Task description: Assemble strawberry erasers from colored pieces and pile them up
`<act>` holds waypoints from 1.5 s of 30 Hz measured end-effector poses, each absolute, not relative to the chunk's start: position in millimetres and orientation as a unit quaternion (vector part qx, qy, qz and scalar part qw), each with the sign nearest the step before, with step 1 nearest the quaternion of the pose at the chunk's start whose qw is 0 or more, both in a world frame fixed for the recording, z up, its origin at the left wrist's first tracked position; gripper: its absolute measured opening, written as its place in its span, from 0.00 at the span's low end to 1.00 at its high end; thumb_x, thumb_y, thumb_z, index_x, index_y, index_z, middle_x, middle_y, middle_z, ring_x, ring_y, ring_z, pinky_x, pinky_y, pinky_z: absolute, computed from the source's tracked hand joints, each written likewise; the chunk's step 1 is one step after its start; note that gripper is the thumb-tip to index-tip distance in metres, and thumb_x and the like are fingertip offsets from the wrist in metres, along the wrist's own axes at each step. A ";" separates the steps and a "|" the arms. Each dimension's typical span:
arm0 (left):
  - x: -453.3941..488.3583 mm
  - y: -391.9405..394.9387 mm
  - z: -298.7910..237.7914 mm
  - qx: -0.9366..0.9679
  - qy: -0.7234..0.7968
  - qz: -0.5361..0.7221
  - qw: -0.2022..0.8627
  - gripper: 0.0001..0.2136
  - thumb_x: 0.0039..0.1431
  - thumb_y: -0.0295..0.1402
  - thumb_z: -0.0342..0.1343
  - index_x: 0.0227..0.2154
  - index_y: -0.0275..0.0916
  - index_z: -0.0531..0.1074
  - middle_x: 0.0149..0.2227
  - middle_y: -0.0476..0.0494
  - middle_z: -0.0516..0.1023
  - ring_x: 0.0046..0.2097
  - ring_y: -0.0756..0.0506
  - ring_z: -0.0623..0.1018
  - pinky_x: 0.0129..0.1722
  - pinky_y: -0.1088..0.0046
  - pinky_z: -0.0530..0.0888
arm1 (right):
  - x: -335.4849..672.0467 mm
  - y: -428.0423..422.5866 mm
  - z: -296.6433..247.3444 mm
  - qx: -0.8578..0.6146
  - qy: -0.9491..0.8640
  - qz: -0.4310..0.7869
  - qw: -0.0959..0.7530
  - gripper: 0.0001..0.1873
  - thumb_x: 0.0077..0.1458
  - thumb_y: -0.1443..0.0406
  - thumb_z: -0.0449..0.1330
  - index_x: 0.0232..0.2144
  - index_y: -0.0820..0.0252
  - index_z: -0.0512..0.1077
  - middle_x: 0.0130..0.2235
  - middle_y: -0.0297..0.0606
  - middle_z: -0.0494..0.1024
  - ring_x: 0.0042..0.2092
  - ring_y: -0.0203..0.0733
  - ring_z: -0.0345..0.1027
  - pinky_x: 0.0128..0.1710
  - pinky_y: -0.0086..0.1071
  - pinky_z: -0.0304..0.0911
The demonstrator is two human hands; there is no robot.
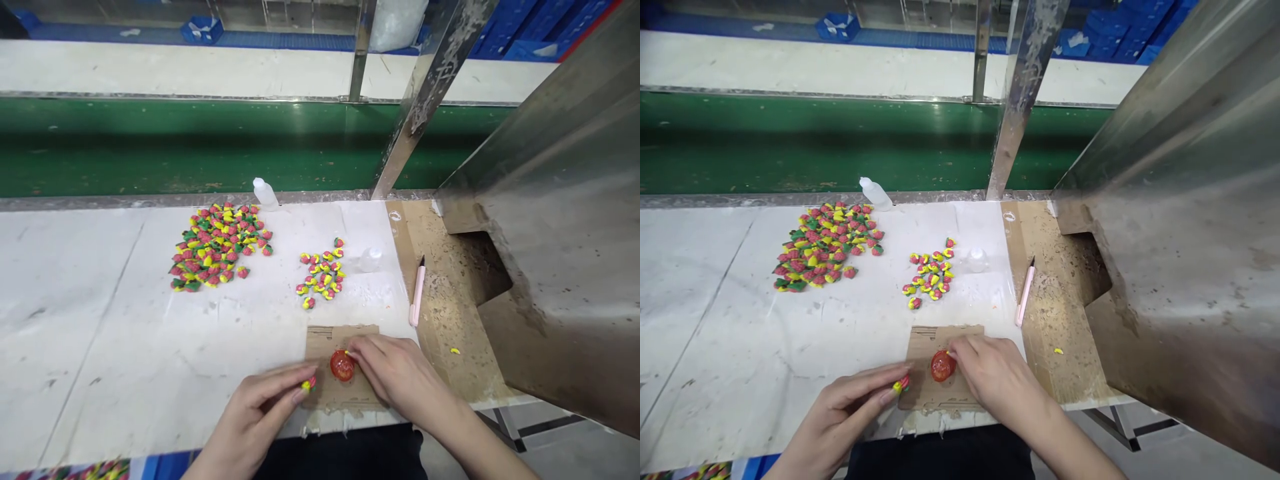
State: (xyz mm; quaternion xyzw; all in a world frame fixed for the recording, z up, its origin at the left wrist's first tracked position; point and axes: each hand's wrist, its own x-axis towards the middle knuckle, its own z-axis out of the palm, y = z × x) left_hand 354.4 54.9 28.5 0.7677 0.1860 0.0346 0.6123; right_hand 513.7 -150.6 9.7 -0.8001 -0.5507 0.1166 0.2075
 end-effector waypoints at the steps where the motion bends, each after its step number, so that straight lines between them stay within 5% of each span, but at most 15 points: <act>1: 354.9 54.3 27.0 0.766 0.187 0.043 0.613 0.09 0.62 0.37 0.66 0.43 0.51 0.88 0.44 0.43 0.90 0.45 0.38 0.89 0.46 0.69 0.85 | 514.2 -150.3 10.6 -0.800 -0.552 0.121 0.203 0.08 0.69 0.73 0.53 0.44 0.60 0.72 0.36 0.38 0.82 0.33 0.46 0.78 0.30 0.34 0.64; 6: 350.9 53.9 8.6 0.632 0.246 0.010 0.735 0.10 0.60 0.43 0.69 0.41 0.46 0.88 0.38 0.40 0.91 0.34 0.42 0.89 0.37 0.72 0.86 | 513.7 -149.9 11.3 -0.801 -0.551 0.129 0.196 0.08 0.69 0.73 0.53 0.45 0.60 0.71 0.37 0.38 0.82 0.34 0.44 0.77 0.32 0.33 0.65; 9: 344.3 55.9 -1.0 0.564 0.277 -0.007 0.778 0.13 0.52 0.42 0.75 0.39 0.44 0.89 0.39 0.39 0.91 0.37 0.40 0.90 0.38 0.73 0.86 | 513.1 -150.5 10.7 -0.802 -0.548 0.134 0.196 0.08 0.69 0.73 0.53 0.45 0.60 0.71 0.38 0.39 0.83 0.35 0.45 0.78 0.33 0.33 0.66; 19: 363.7 41.5 8.1 0.792 0.199 0.126 0.563 0.08 0.50 0.27 0.72 0.34 0.45 0.88 0.35 0.46 0.91 0.34 0.43 0.90 0.37 0.76 0.86 | 514.6 -156.6 12.3 -0.796 -0.557 0.143 0.190 0.09 0.70 0.73 0.53 0.47 0.60 0.71 0.37 0.39 0.81 0.35 0.45 0.77 0.33 0.33 0.66; 37: 361.9 41.1 3.9 0.803 0.174 0.136 0.554 0.05 0.55 0.30 0.71 0.35 0.43 0.86 0.37 0.45 0.91 0.37 0.43 0.90 0.38 0.75 0.86 | 525.0 -146.0 18.9 -0.785 -0.577 0.175 0.142 0.10 0.62 0.77 0.60 0.41 0.59 0.70 0.36 0.36 0.79 0.34 0.47 0.77 0.32 0.35 0.65; 45: 361.9 39.8 3.2 0.790 0.190 0.102 0.574 0.06 0.57 0.31 0.69 0.38 0.42 0.85 0.39 0.42 0.91 0.36 0.41 0.89 0.35 0.72 0.87 | 505.4 -164.5 11.8 -0.791 -0.552 0.125 0.233 0.11 0.74 0.71 0.47 0.47 0.60 0.70 0.37 0.40 0.81 0.34 0.45 0.78 0.33 0.35 0.67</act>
